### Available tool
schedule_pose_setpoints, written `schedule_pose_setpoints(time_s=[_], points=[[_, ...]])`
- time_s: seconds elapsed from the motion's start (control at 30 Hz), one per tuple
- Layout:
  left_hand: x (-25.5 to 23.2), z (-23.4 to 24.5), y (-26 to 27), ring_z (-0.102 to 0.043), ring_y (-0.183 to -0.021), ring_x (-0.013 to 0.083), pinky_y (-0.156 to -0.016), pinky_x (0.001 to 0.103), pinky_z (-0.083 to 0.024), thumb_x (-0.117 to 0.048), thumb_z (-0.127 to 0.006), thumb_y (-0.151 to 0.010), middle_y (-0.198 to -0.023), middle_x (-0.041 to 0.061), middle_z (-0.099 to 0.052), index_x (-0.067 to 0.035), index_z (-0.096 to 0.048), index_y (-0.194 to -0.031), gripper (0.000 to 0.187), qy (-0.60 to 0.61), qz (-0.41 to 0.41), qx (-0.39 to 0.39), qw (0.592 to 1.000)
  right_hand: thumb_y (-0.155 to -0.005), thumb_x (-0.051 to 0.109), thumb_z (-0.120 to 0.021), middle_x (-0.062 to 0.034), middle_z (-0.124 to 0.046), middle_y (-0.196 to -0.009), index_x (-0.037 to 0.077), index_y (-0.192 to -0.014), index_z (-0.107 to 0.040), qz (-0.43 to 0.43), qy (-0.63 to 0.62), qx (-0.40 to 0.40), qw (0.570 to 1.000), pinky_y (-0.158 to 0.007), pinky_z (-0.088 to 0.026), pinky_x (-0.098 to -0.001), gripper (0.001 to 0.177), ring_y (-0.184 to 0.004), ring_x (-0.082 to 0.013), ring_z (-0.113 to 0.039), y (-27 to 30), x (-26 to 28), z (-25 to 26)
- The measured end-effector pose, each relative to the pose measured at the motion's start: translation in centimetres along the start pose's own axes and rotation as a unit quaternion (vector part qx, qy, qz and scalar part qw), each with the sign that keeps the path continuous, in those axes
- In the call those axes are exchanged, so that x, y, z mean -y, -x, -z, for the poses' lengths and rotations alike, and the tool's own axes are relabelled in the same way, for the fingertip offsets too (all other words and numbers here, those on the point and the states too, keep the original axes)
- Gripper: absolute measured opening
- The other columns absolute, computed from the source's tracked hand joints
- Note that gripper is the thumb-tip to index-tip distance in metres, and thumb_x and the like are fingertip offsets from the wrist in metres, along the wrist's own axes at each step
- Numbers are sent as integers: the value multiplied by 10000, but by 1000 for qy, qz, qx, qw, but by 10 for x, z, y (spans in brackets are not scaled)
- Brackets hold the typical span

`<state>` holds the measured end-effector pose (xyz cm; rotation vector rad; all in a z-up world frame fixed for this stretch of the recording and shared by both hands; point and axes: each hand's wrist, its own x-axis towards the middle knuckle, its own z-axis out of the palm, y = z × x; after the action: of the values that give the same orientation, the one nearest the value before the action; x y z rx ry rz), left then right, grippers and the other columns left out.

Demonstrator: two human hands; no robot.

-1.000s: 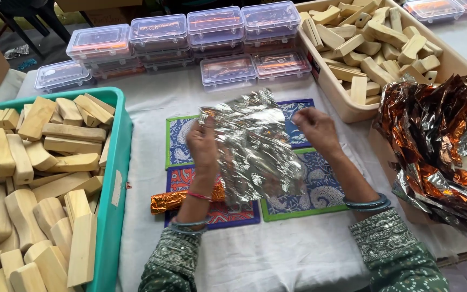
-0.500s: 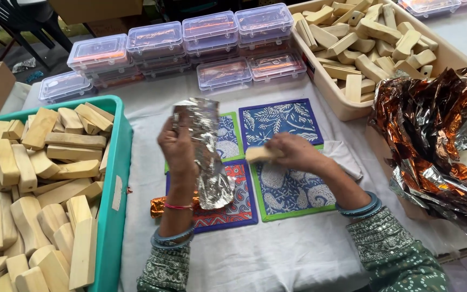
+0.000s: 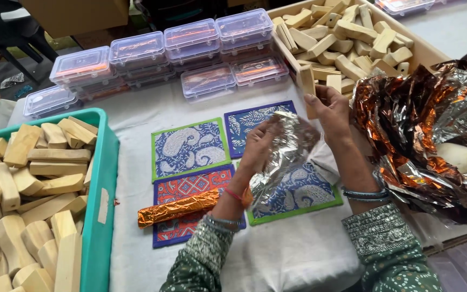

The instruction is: The person wraps wooden blocks in copper foil, folding the foil tightly around each block. The person then places the wrapped blocks into a clear plastic container and closes the lid.

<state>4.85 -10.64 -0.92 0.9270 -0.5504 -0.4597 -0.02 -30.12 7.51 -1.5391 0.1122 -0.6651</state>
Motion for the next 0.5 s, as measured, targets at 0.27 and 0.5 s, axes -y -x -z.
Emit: schedule_pose_setpoints(time_s=[0.27,0.5], points=[[46,145,-17,-566,-518,77,-428,255,-445,-278,-707,-1011,-753,34,-689,2,-721,-1050,283,-156,26,-176,971,-924,261,-748,-133,-739,-1089,-3,-1213,-677,25,111,14,993,-691,-667,-338,398,-888,-167,-739,20,42,-28],[-16,131,1,-584,-595,53,-530,221,-488,-161,-648,-975,-773,12,-729,-43,-726,-967,141,-184,121,-162,962,-857,270,-792,-117,-717,-1064,54,-1193,-698,-28,357,256,898,-766,-603,-369,410,-895,-213,-709,63,-3,-87]])
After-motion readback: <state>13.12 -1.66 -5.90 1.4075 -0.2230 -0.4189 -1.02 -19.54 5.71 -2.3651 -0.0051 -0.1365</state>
